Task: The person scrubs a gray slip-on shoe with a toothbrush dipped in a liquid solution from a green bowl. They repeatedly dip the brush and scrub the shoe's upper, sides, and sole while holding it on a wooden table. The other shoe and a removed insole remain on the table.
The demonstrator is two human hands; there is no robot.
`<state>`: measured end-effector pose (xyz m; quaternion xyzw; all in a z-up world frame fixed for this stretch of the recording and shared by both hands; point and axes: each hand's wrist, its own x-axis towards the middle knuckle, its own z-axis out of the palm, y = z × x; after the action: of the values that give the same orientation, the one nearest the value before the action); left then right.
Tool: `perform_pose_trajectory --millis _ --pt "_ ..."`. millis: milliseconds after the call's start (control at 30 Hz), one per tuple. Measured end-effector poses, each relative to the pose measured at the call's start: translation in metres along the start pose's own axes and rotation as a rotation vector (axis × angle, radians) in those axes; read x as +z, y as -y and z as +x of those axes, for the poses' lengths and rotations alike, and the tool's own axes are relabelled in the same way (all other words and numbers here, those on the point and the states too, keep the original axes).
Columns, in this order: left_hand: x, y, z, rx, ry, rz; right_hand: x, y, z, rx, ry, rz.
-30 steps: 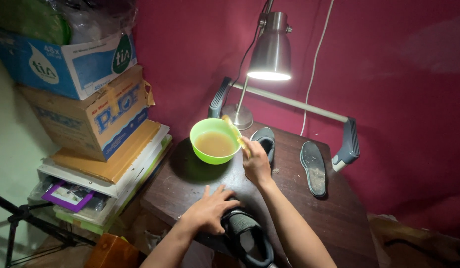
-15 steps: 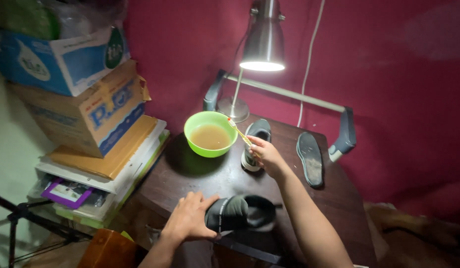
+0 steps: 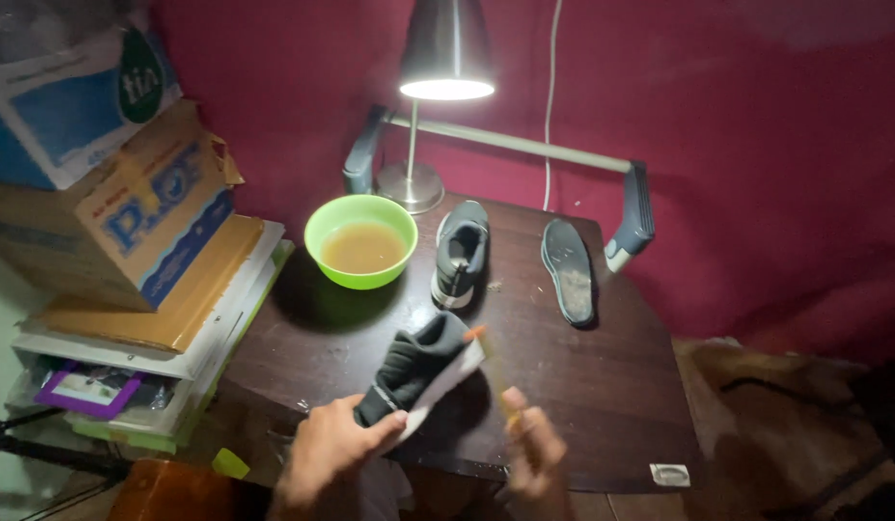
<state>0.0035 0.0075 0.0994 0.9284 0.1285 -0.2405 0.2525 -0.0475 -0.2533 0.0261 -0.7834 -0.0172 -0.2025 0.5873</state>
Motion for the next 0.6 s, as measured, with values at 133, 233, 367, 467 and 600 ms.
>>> perform_pose_trajectory --millis 133,233,367,467,600 --pt "-0.013 -0.005 -0.007 -0.018 0.049 -0.049 0.014 -0.002 -0.006 -0.455 0.178 -0.227" --pt "-0.014 -0.002 -0.002 -0.001 0.088 0.018 0.02 -0.022 0.006 -0.563 0.209 -0.515" --pt "-0.019 -0.003 -0.002 -0.016 0.116 0.001 0.01 -0.015 0.021 -0.145 0.153 -0.555" --pt "-0.015 0.0 0.004 -0.011 0.13 0.001 0.017 -0.024 0.005 -0.305 0.247 -0.483" --pt "-0.019 -0.004 0.0 -0.026 0.151 0.006 0.008 -0.038 0.021 0.005 0.163 -0.64"
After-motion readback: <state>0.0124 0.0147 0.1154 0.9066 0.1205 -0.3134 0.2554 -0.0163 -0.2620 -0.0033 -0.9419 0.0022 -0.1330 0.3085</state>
